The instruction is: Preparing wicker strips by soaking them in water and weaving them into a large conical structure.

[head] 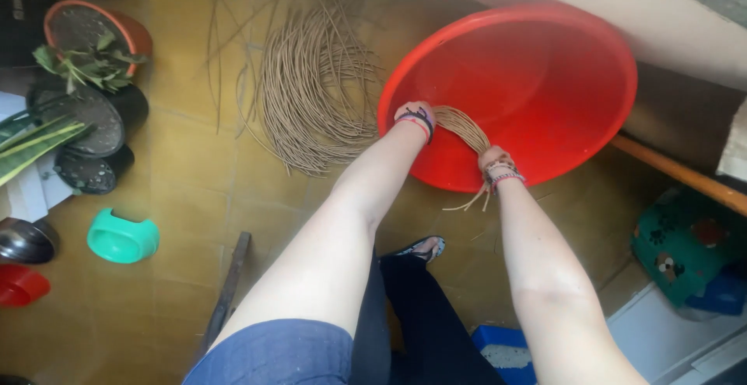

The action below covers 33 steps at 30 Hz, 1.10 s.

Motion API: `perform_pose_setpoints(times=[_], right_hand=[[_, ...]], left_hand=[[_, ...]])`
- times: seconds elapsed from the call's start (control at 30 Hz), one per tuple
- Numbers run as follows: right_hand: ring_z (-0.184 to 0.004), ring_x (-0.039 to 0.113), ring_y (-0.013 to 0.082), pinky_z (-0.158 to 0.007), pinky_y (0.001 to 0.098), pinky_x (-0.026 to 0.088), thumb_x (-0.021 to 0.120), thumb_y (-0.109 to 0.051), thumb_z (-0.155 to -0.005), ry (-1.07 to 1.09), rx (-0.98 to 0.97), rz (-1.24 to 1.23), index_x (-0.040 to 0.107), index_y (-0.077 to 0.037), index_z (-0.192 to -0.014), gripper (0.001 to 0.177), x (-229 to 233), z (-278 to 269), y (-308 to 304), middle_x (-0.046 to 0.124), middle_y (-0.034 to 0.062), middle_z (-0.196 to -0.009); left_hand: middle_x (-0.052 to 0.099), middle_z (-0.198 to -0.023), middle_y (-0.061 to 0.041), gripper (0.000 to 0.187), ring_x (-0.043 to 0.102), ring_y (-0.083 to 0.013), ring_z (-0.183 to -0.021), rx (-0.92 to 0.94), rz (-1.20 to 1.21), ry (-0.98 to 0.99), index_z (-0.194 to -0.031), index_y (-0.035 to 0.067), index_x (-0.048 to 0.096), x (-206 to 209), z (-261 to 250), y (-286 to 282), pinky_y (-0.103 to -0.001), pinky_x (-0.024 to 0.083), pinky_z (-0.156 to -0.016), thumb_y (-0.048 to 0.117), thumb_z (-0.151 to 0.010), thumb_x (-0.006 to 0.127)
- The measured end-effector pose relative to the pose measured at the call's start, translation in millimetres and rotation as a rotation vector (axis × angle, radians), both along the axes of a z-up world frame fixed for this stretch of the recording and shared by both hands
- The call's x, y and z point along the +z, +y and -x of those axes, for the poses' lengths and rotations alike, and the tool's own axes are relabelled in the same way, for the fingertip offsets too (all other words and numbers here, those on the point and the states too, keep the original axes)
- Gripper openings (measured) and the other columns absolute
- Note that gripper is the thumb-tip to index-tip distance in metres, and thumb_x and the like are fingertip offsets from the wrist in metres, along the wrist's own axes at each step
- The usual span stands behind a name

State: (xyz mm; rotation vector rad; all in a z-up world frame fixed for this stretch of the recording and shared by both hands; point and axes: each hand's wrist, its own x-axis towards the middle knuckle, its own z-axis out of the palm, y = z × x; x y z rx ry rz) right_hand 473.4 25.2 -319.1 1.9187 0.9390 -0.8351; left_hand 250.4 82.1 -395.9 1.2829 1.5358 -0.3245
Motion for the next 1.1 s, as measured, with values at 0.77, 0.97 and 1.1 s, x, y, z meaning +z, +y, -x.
perform_pose_setpoints(times=[0.77,0.97,1.1], right_hand=[[-0.1,0.074,0.0384,-0.09,0.0511,0.058,0.045,-0.023,-0.098,0.059,-0.037,0.015,0.076,0.005,-0.101,0.041,-289.4,-122.5,-44.4,0.075,0.0156,-0.07],[-0.091,0.076,0.0363,-0.086,0.0491,0.059,0.05,-0.03,-0.1,0.076,-0.084,-0.047,0.075,0.001,-0.106,0.04,-289.3,-130.9,-53.8,0.075,0.0167,-0.073],[-0.072,0.076,0.0344,-0.076,0.0484,0.063,0.058,-0.043,-0.102,0.113,-0.18,-0.185,0.062,-0.007,-0.115,0.038,-195.5,-64.5,-26.5,0.076,0.0192,-0.088]], left_hand=[[0.05,-0.078,-0.012,0.026,0.062,-0.0401,-0.064,-0.276,-0.181,0.381,-0.099,-0.006,0.057,-104.5,-57.8,-8.9,-0.06,0.044,-0.028,0.019,-0.095,0.051],[0.052,-0.077,-0.016,0.025,0.063,-0.0473,-0.06,-0.16,-0.188,0.386,-0.103,-0.008,0.054,-119.7,-66.4,-15.2,-0.062,0.043,-0.03,0.014,-0.096,0.047],[0.056,-0.076,-0.014,0.026,0.069,-0.0439,-0.072,-0.128,-0.23,0.191,-0.099,-0.008,0.057,-115.7,-52.9,-21.0,-0.064,0.049,-0.037,0.016,-0.093,0.048]])
